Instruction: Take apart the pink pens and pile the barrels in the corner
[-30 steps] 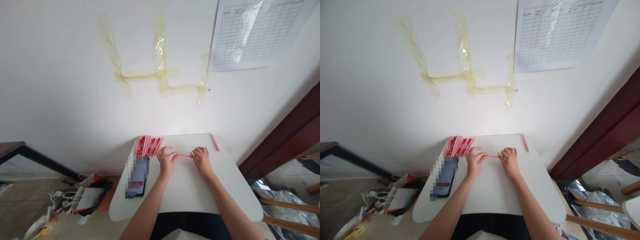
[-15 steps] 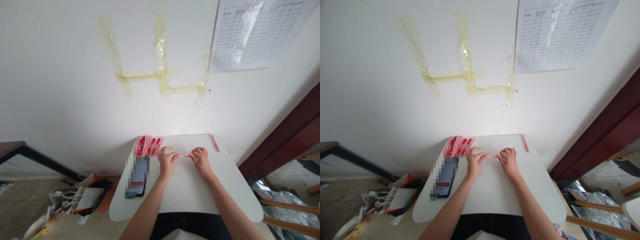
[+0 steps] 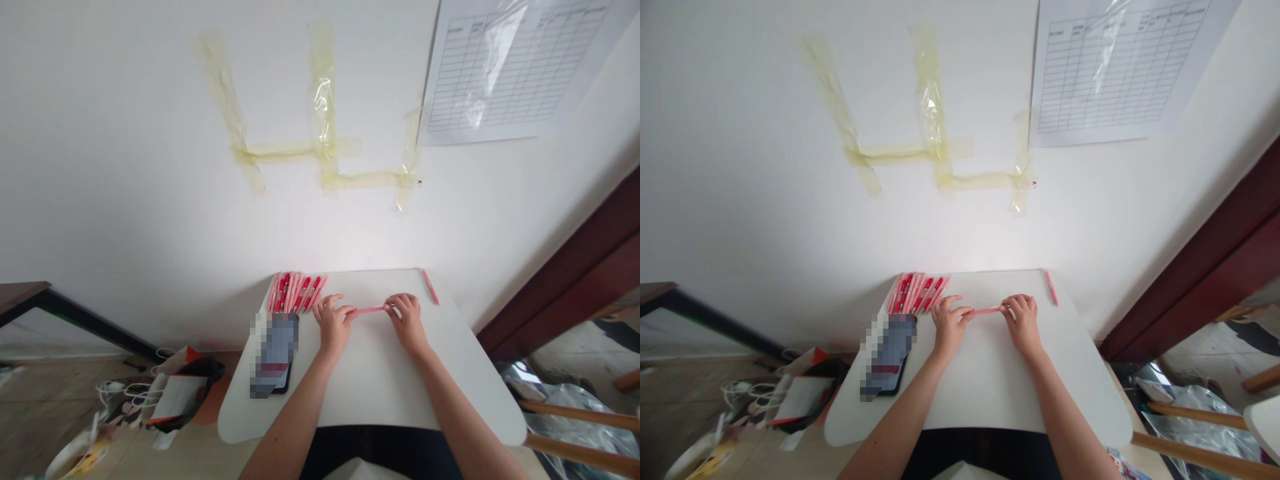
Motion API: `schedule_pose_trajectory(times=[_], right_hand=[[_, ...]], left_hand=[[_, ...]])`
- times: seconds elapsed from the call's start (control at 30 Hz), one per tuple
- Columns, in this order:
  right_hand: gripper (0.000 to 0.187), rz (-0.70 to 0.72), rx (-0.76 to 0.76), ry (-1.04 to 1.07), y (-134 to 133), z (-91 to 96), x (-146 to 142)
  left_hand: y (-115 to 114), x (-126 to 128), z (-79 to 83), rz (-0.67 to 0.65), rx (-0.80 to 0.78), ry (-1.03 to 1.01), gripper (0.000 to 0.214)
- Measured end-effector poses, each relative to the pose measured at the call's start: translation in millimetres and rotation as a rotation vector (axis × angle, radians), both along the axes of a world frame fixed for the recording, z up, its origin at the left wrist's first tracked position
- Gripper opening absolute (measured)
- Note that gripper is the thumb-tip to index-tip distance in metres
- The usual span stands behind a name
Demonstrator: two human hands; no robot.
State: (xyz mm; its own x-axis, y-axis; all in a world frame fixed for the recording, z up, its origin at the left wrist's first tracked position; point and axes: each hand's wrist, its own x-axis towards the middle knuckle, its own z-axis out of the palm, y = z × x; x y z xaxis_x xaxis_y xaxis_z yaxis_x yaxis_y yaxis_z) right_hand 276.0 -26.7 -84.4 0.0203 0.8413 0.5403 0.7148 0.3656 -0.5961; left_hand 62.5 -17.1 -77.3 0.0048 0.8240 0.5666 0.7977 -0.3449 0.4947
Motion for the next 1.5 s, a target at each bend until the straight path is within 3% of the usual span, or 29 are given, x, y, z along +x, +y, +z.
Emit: schedule_pose_trajectory(times=[0.5,0.73,1.0,1.5], right_hand=[[0.044,-0.046,-0.013,0.027,2.9,-4.4,-1.7],[0.039,-0.041,-0.022,0.053,4.1,-3.4,2.6],[0.040,-0.035,-0.020,0.073,2.5,0.6,5.1],[0.046,-0.058,-0.026,0.085,5.3,-4.7,6.5]], left_hand=[[-0.5,0.4,5.2,-0.027,0.074,-0.067,0.005],[0.0,-0.8,3.7,-0.031,0.035,-0.023,0.027],[0.9,-1.8,2.1,0.001,0.001,0.026,0.007],[-0.2,-2.2,7.6,0.009,0.045,-0.043,0.010]])
